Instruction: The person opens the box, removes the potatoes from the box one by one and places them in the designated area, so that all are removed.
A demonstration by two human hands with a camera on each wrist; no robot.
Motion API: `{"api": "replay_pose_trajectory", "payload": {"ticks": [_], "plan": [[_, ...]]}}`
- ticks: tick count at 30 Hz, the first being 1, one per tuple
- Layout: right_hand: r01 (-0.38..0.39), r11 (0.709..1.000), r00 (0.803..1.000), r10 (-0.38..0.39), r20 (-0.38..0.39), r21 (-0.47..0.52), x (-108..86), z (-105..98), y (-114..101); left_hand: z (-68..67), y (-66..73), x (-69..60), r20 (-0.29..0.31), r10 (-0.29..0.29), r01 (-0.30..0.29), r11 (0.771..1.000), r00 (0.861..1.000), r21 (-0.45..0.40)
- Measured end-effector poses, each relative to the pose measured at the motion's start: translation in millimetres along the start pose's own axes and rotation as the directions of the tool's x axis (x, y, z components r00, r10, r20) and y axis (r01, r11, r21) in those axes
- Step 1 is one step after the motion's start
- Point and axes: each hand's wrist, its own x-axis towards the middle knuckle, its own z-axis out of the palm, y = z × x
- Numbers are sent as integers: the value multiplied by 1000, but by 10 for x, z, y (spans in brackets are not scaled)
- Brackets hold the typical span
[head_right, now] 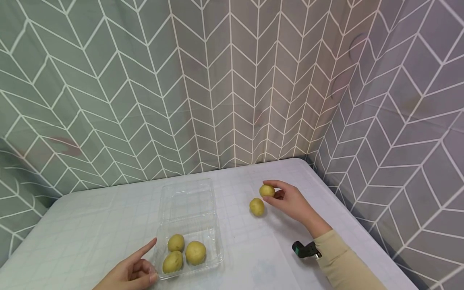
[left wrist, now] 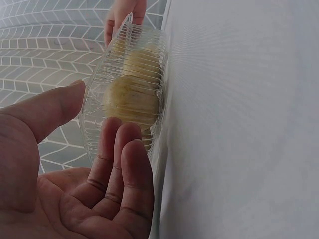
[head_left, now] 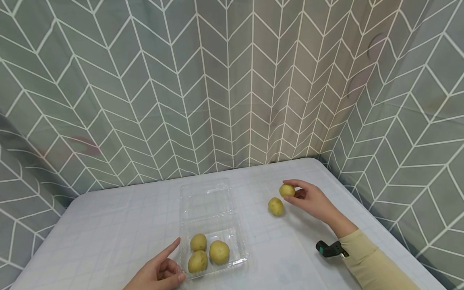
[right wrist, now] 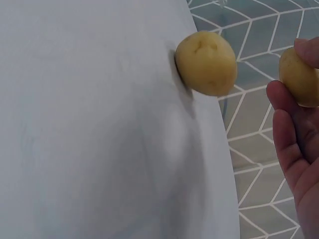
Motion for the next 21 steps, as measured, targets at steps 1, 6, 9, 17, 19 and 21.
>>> {"api": "replay_pose_trajectory", "payload": {"ticks": [1,6,9,17,19,21], "plan": [[-6,1000,1000,6,-2,-7,-12,-8,-38,1,0,0,-2,-3,3,1000,1000,0],[-26,999,1000,26,-18,-18,-64,-45,-61,1,-12,4,-5,-15,15,1000,1000,-8],[-27,999,999,27,-31,-20,-55,-52,143,-1,-15,6,-7,-21,21,1000,1000,-7],[-40,998,998,37,-47,-43,-57,-90,370,7,-4,0,-15,-38,38,999,999,-11],[-42,997,998,39,-55,-59,-58,-101,403,6,-4,1,-14,-39,39,999,999,-11],[-43,997,997,38,-60,-72,-60,-112,426,3,-2,2,-13,-37,37,999,999,-10]]}}
